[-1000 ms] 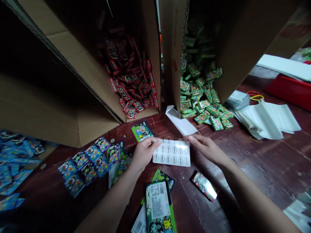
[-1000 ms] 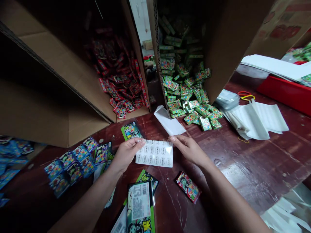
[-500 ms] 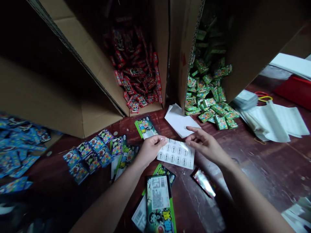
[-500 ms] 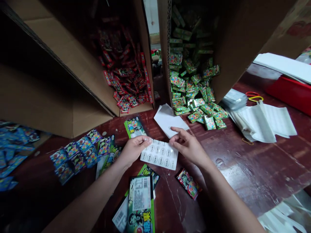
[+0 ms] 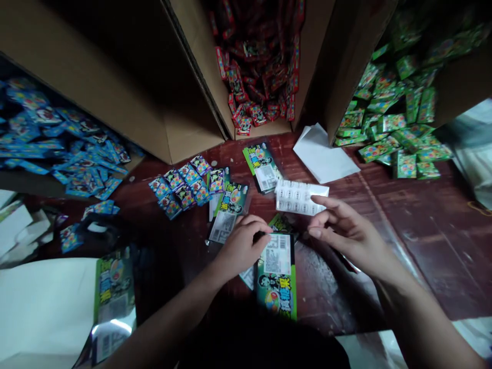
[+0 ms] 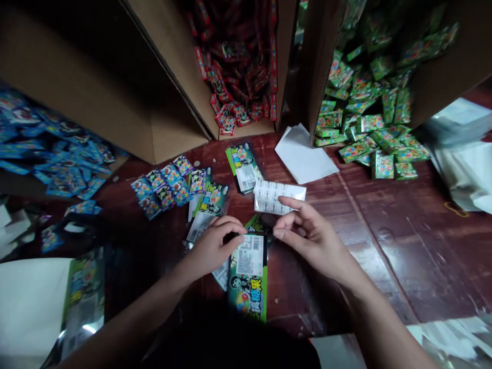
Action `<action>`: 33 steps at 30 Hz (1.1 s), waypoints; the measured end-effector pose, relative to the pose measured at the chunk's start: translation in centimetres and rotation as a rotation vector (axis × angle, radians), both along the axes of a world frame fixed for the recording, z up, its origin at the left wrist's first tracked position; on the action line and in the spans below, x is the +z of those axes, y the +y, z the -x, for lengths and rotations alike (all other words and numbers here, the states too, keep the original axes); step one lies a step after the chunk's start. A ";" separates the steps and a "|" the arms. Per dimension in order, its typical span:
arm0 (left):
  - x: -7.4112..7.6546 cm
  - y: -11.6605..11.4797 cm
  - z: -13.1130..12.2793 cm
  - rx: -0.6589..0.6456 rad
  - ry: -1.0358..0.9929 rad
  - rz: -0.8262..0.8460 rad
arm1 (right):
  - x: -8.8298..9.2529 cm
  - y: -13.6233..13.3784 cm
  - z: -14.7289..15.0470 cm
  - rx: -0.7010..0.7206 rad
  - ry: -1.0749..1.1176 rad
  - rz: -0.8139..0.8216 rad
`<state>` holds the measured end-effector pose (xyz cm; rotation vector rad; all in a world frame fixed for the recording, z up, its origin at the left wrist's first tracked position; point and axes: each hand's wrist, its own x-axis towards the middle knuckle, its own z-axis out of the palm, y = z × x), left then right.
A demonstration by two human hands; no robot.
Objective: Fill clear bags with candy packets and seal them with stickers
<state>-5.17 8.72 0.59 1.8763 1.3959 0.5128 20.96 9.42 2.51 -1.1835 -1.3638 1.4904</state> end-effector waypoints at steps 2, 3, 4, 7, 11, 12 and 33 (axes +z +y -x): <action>0.3 -0.4 0.0 0.007 -0.153 0.108 | 0.2 -0.3 1.7 0.075 0.009 0.004; 0.5 -0.5 -0.1 0.006 -0.215 0.172 | 0.3 -0.4 2.3 0.110 0.002 -0.002; 0.8 -0.5 -0.2 0.009 -0.261 0.230 | 0.3 -0.5 2.9 0.139 -0.014 -0.016; 1.4 -0.7 -0.9 0.042 -0.337 0.310 | -0.1 -0.8 3.6 0.190 -0.127 -0.085; 2.0 -1.1 -1.3 0.059 -0.431 0.313 | -0.8 -1.6 3.3 0.177 -0.326 -0.247; 2.0 -1.2 -1.3 0.060 -0.444 0.315 | -0.8 -1.9 3.2 0.155 -0.386 -0.318; 1.9 -2.7 0.8 0.520 -0.994 0.312 | -4.2 -8.6 1.9 -0.503 0.124 -0.033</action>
